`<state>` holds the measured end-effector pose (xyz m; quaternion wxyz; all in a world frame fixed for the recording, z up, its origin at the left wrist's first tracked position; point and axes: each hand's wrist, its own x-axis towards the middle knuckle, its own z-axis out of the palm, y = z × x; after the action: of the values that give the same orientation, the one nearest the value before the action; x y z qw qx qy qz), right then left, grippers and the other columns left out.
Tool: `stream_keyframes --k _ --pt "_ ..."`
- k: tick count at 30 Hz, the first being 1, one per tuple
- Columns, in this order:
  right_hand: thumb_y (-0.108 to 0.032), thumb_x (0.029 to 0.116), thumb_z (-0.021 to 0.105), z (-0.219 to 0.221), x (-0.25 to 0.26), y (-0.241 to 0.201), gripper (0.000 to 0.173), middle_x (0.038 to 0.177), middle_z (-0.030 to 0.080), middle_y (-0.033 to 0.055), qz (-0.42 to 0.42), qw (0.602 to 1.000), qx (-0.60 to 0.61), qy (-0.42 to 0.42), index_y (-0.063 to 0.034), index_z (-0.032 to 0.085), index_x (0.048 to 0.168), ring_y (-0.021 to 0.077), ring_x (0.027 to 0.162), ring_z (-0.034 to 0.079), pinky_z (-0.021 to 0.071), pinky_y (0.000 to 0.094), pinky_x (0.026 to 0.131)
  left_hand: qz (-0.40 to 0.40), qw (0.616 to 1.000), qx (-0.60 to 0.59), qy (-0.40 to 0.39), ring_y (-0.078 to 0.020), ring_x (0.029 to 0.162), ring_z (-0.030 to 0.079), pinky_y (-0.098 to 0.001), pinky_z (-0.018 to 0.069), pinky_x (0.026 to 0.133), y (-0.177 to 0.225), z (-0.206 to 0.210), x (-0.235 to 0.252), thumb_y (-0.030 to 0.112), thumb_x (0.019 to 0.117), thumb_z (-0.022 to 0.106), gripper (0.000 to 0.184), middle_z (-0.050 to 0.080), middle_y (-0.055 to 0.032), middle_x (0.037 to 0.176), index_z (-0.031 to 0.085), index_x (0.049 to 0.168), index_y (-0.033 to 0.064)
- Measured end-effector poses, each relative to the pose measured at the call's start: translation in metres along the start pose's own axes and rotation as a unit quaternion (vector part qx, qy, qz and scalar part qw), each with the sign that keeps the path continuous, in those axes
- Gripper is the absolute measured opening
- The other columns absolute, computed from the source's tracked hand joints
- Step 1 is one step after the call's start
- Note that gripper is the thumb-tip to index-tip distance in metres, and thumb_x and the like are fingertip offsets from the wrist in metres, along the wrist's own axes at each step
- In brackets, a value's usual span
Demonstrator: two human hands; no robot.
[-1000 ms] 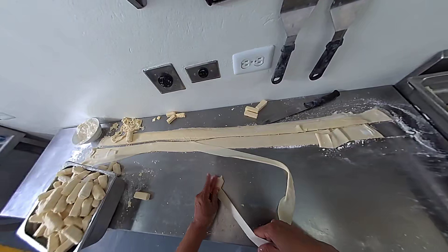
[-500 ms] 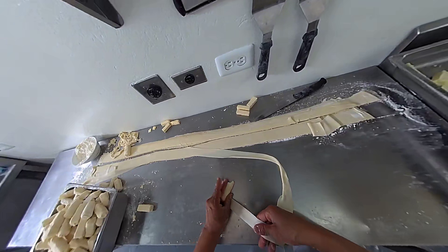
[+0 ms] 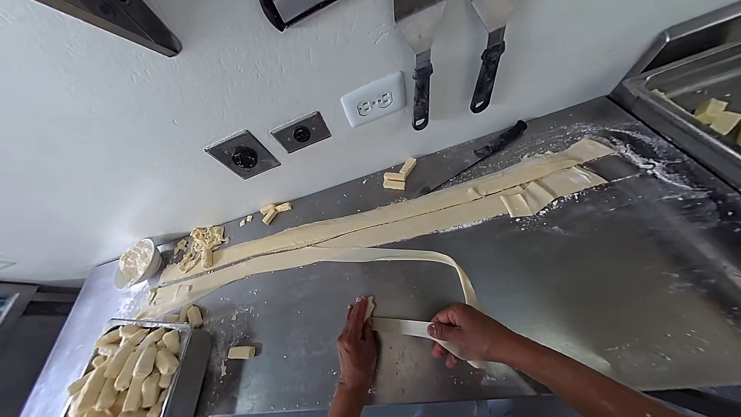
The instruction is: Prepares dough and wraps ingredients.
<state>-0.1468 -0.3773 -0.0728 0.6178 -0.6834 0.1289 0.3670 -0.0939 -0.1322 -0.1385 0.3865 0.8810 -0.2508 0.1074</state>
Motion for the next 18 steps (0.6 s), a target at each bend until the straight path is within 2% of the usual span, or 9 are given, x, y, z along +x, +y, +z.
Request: stream_keyframes --k 1,3,5,7,9,12,14,16,18 --pt "-0.025 0.1099 0.050 -0.001 0.000 -0.001 0.028 0.086 0.075 0.0015 -0.001 1.000 0.003 0.005 -0.0028 0.066 0.106 0.0090 0.070 0.072 0.0601 0.0266 0.070 0.030 0.999 0.013 -0.011 -0.0431 0.111 0.070 -0.0529 0.0525 0.102 -0.001 -0.001 -0.002 -0.004 0.0888 0.059 0.031 0.071 -0.0268 0.118 0.069 0.116 -0.0152" --pt "-0.025 0.1098 0.050 -0.003 0.001 -0.001 0.027 0.086 0.075 0.0010 -0.002 1.000 0.002 0.007 -0.0035 0.066 0.105 0.0086 0.070 0.072 0.0602 0.0261 0.070 0.069 0.997 0.006 -0.041 -0.0380 0.110 0.072 -0.0475 0.0546 0.101 -0.002 -0.004 -0.007 0.004 0.0924 0.058 0.031 0.073 -0.0232 0.116 0.070 0.116 -0.0132" --pt "-0.025 0.1096 0.050 -0.001 0.001 -0.001 0.027 0.085 0.075 0.0004 -0.007 1.000 0.000 0.000 -0.0039 0.066 0.104 0.0080 0.070 0.072 0.0600 0.0258 0.070 0.037 0.999 -0.017 -0.035 -0.0335 0.106 0.074 -0.0426 0.0579 0.096 -0.004 -0.008 -0.006 0.003 0.0931 0.059 0.033 0.073 -0.0236 0.114 0.067 0.119 -0.0155" --pt "-0.025 0.1095 0.051 0.002 -0.001 -0.001 0.027 0.086 0.075 0.0005 -0.011 1.000 0.002 -0.004 -0.0036 0.066 0.104 0.0077 0.071 0.072 0.0597 0.0257 0.071 0.016 0.999 -0.024 -0.032 -0.0383 0.113 0.070 -0.0476 0.0546 0.100 -0.006 -0.005 -0.006 0.005 0.0894 0.064 0.042 0.069 -0.0275 0.122 0.062 0.125 -0.0177" --pt "-0.025 0.1094 0.051 0.003 -0.002 0.000 0.027 0.087 0.075 0.0007 -0.014 1.000 0.001 -0.009 -0.0036 0.066 0.104 0.0080 0.071 0.072 0.0601 0.0259 0.072 0.025 0.999 -0.029 -0.036 -0.0413 0.117 0.068 -0.0533 0.0499 0.105 -0.003 0.003 -0.007 0.005 0.0861 0.065 0.038 0.069 -0.0271 0.122 0.068 0.119 -0.0145" --pt "-0.026 0.1090 0.052 0.006 -0.002 0.002 0.027 0.089 0.075 0.0009 -0.009 1.000 -0.010 -0.023 -0.0033 0.067 0.107 0.0084 0.073 0.072 0.0595 0.0271 0.073 0.005 1.000 -0.016 0.002 -0.0417 0.112 0.070 -0.0506 0.0538 0.102 -0.001 0.003 -0.001 -0.003 0.0859 0.062 0.027 0.072 -0.0259 0.115 0.074 0.109 -0.0108" --pt "-0.026 0.1086 0.053 0.008 -0.001 0.002 0.027 0.089 0.075 0.0019 -0.010 0.999 -0.020 -0.031 -0.0025 0.067 0.108 0.0091 0.073 0.072 0.0594 0.0279 0.073 0.031 0.999 -0.006 -0.018 -0.0438 0.115 0.068 -0.0516 0.0521 0.103 -0.001 0.002 -0.001 -0.003 0.0888 0.058 0.027 0.071 -0.0273 0.118 0.073 0.110 -0.0118" --pt "-0.026 0.1078 0.055 0.009 0.001 0.001 0.027 0.089 0.075 0.0027 -0.007 0.999 -0.037 -0.040 -0.0017 0.067 0.108 0.0091 0.074 0.072 0.0591 0.0277 0.074 0.066 0.995 -0.020 -0.065 -0.0405 0.116 0.068 -0.0479 0.0528 0.104 0.001 -0.003 -0.005 0.002 0.0921 0.057 0.028 0.071 -0.0254 0.121 0.074 0.110 -0.0099" --pt "-0.026 0.1071 0.056 0.011 0.002 -0.002 0.028 0.091 0.074 0.0044 -0.001 0.997 -0.058 -0.048 -0.0005 0.067 0.110 0.0106 0.075 0.071 0.0583 0.0297 0.075 0.061 0.996 -0.030 -0.061 -0.0381 0.111 0.071 -0.0464 0.0551 0.100 -0.003 -0.007 -0.005 0.003 0.0921 0.058 0.028 0.072 -0.0251 0.116 0.073 0.110 -0.0115"
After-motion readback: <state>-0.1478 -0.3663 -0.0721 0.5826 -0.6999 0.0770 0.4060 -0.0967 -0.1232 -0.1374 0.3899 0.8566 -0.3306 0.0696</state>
